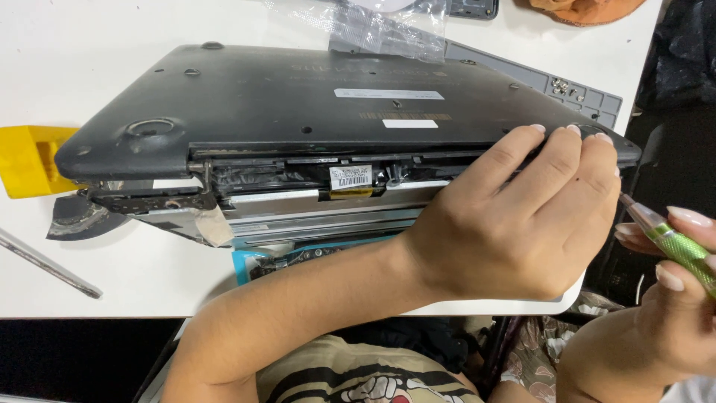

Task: Disassembling or assembling a laptop screen frame using a precision screwdriver and handling small screws.

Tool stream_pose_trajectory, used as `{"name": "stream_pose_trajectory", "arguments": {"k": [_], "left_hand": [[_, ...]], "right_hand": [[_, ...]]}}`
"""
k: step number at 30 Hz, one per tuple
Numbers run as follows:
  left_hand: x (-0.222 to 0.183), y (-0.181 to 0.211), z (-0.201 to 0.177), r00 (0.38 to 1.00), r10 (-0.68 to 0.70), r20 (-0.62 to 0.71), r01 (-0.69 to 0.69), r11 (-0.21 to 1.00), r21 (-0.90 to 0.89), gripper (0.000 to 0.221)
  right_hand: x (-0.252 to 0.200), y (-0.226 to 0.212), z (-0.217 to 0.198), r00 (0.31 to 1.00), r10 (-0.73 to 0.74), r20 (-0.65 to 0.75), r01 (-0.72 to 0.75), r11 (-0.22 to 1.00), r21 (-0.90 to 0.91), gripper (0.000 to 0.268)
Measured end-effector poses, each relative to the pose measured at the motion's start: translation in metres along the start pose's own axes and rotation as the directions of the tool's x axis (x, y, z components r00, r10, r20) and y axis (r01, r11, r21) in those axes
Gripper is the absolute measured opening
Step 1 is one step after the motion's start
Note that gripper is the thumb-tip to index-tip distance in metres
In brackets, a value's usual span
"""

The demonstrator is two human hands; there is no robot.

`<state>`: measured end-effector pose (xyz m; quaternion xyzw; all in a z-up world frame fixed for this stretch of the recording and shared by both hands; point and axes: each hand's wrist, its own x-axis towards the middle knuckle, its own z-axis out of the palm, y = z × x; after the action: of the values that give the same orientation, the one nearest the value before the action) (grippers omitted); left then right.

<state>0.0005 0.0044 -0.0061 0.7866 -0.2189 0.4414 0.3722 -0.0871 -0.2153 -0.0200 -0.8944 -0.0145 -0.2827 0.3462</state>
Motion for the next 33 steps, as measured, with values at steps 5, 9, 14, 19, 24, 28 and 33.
{"name": "stream_pose_trajectory", "arguments": {"k": [5, 9, 14, 19, 24, 28, 33], "left_hand": [[-0.001, 0.001, 0.001, 1.0, -0.003, 0.013, 0.003, 1.0, 0.011, 0.034], [0.0, 0.0, 0.002, 1.0, 0.02, 0.011, -0.02, 1.0, 0.017, 0.027], [0.0, 0.007, 0.004, 1.0, -0.003, 0.02, 0.004, 0.996, -0.094, 0.022], [0.002, 0.02, 0.01, 0.997, 0.076, -0.005, -0.076, 0.985, -0.153, 0.023], [0.0, 0.044, 0.017, 0.99, 0.123, 0.074, -0.107, 0.976, -0.189, 0.015], [-0.003, 0.069, 0.01, 0.961, 0.114, 0.25, -0.079, 0.986, -0.147, 0.024], [-0.039, 0.104, 0.02, 0.801, 0.161, 0.577, -0.015, 0.969, -0.248, 0.019]], "right_hand": [[0.001, 0.043, -0.033, 0.991, 0.031, 0.127, -0.033, 0.999, 0.01, 0.062], [-0.002, 0.051, -0.011, 0.999, 0.038, -0.028, -0.04, 0.994, -0.102, 0.072], [0.004, 0.041, -0.006, 0.981, -0.134, -0.144, 0.14, 0.99, 0.032, 0.073], [-0.026, 0.061, -0.023, 0.989, -0.025, -0.145, 0.035, 0.997, 0.068, 0.066], [-0.067, 0.09, -0.052, 0.982, 0.114, -0.149, -0.095, 0.987, 0.127, 0.055], [-0.096, 0.117, -0.074, 0.968, 0.197, -0.157, -0.167, 0.968, 0.186, 0.051], [-0.132, 0.158, -0.122, 0.933, 0.309, -0.183, -0.268, 0.939, 0.215, 0.042]]}}
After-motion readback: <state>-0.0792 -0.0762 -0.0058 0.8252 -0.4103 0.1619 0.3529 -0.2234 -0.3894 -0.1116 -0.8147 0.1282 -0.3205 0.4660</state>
